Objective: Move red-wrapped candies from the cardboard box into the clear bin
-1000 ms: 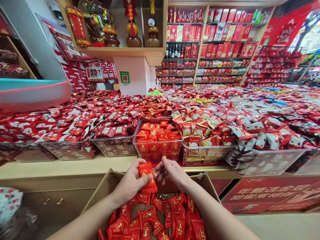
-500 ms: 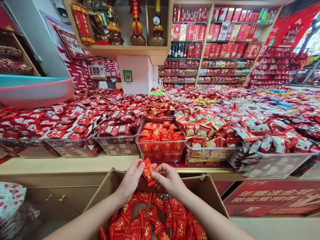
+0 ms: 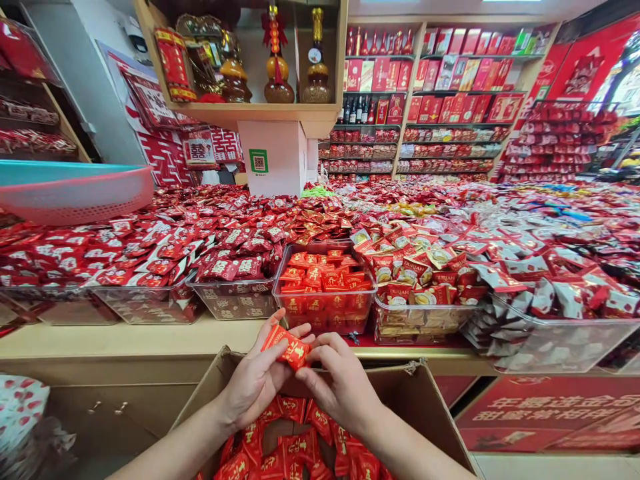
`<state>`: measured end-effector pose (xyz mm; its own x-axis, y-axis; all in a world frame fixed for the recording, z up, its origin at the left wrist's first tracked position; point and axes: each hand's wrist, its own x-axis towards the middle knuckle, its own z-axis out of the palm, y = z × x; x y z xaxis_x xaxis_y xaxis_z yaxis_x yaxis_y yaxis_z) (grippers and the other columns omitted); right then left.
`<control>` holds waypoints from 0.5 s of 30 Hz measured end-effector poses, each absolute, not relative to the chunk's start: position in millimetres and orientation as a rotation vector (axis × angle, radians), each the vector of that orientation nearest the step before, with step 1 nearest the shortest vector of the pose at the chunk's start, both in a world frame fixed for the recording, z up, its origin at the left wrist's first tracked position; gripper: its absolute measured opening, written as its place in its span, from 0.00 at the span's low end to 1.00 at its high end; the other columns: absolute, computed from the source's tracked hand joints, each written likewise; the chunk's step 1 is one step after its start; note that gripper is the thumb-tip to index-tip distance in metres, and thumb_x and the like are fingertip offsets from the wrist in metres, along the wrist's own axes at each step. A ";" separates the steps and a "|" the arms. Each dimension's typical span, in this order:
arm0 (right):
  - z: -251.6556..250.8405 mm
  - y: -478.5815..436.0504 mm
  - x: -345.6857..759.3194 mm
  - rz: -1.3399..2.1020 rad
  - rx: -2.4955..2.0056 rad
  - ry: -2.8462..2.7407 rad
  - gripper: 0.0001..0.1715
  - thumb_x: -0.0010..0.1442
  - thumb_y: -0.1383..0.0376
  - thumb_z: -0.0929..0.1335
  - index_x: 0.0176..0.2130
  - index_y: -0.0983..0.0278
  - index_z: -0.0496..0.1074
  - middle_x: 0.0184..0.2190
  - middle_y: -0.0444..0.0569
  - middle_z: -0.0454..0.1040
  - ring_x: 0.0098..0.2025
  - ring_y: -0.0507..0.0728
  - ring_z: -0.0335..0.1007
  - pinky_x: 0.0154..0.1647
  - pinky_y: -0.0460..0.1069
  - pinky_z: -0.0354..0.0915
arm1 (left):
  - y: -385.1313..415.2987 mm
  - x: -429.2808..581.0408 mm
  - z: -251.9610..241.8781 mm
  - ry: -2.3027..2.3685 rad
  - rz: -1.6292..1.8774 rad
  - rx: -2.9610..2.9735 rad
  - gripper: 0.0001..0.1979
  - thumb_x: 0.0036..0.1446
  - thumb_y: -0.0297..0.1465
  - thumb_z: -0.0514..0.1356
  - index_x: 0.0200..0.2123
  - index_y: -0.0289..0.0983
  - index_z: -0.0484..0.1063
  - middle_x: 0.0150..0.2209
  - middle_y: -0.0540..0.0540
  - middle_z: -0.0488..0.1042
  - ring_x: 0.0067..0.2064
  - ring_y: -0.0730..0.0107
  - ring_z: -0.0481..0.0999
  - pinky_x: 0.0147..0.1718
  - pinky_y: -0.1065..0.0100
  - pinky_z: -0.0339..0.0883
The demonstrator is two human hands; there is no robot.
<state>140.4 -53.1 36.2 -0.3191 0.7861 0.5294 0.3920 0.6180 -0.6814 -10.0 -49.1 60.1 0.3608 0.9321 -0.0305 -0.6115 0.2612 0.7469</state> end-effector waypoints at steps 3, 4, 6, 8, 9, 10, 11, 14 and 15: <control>31.5 -50.4 134.3 0.967 -0.988 -1.616 0.09 0.53 0.60 0.63 0.34 0.63 0.62 0.33 0.48 0.66 0.34 0.53 0.63 0.33 0.48 0.63 | -48.6 -11.0 58.0 0.500 1.093 0.747 0.29 0.53 0.27 0.53 0.54 0.48 0.41 0.48 0.43 0.66 0.50 0.66 0.63 0.50 0.59 0.52; 30.2 -49.0 132.8 1.127 -0.967 -1.530 0.12 0.52 0.58 0.64 0.35 0.63 0.61 0.32 0.48 0.66 0.32 0.52 0.64 0.31 0.47 0.63 | -48.7 -10.8 56.9 0.498 1.084 0.764 0.29 0.53 0.28 0.53 0.54 0.47 0.41 0.49 0.43 0.65 0.51 0.66 0.62 0.50 0.59 0.51; 28.8 -46.4 131.2 1.354 -0.916 -1.394 0.15 0.48 0.57 0.66 0.33 0.64 0.61 0.28 0.45 0.67 0.27 0.50 0.64 0.27 0.46 0.63 | -49.1 -9.8 54.4 0.505 1.065 0.797 0.29 0.52 0.28 0.54 0.54 0.47 0.44 0.50 0.42 0.64 0.52 0.66 0.61 0.50 0.60 0.51; 28.9 -44.9 131.4 1.426 -0.922 -1.309 0.16 0.46 0.57 0.68 0.29 0.65 0.62 0.23 0.43 0.67 0.23 0.49 0.63 0.24 0.45 0.62 | -49.0 -8.9 51.4 0.557 1.069 0.845 0.27 0.51 0.29 0.55 0.53 0.46 0.46 0.49 0.42 0.65 0.50 0.66 0.63 0.48 0.62 0.54; 29.1 -44.5 132.0 1.421 -0.936 -1.279 0.17 0.45 0.56 0.68 0.27 0.65 0.61 0.21 0.42 0.67 0.22 0.49 0.63 0.24 0.45 0.61 | -48.6 -8.7 49.7 0.610 1.075 0.882 0.26 0.51 0.30 0.56 0.52 0.45 0.48 0.47 0.42 0.66 0.48 0.66 0.65 0.46 0.63 0.56; 29.2 -44.2 132.9 1.404 -0.950 -1.258 0.17 0.44 0.56 0.69 0.26 0.65 0.61 0.20 0.42 0.67 0.21 0.49 0.63 0.23 0.45 0.61 | -47.8 -8.7 47.8 0.673 1.076 0.928 0.25 0.50 0.30 0.57 0.50 0.43 0.52 0.44 0.43 0.68 0.45 0.67 0.67 0.44 0.64 0.58; 29.1 -44.0 134.0 1.387 -0.964 -1.251 0.17 0.44 0.56 0.69 0.25 0.65 0.60 0.19 0.42 0.67 0.21 0.49 0.63 0.23 0.45 0.61 | -46.7 -8.9 45.9 0.737 1.073 0.980 0.22 0.48 0.30 0.58 0.47 0.40 0.56 0.40 0.44 0.70 0.41 0.68 0.69 0.41 0.66 0.60; 28.5 -43.8 137.7 1.295 -1.012 -1.358 0.16 0.47 0.56 0.67 0.26 0.65 0.60 0.20 0.45 0.68 0.22 0.50 0.64 0.23 0.46 0.62 | -41.6 -10.3 41.0 0.861 1.045 1.090 0.13 0.45 0.33 0.60 0.35 0.34 0.64 0.29 0.49 0.70 0.30 0.73 0.69 0.31 0.72 0.62; 28.8 -44.0 139.1 1.204 -1.026 -1.456 0.15 0.48 0.56 0.66 0.27 0.65 0.61 0.24 0.47 0.69 0.25 0.52 0.65 0.25 0.47 0.63 | -39.8 -10.9 40.1 0.882 1.038 1.095 0.13 0.44 0.34 0.60 0.33 0.33 0.64 0.27 0.49 0.70 0.29 0.74 0.69 0.29 0.73 0.61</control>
<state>139.1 -44.0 28.8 -0.1947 0.9687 0.1537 0.0312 0.1627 -0.9862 -10.9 -39.8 40.1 0.2855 0.9565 -0.0597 -0.2129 0.1240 0.9692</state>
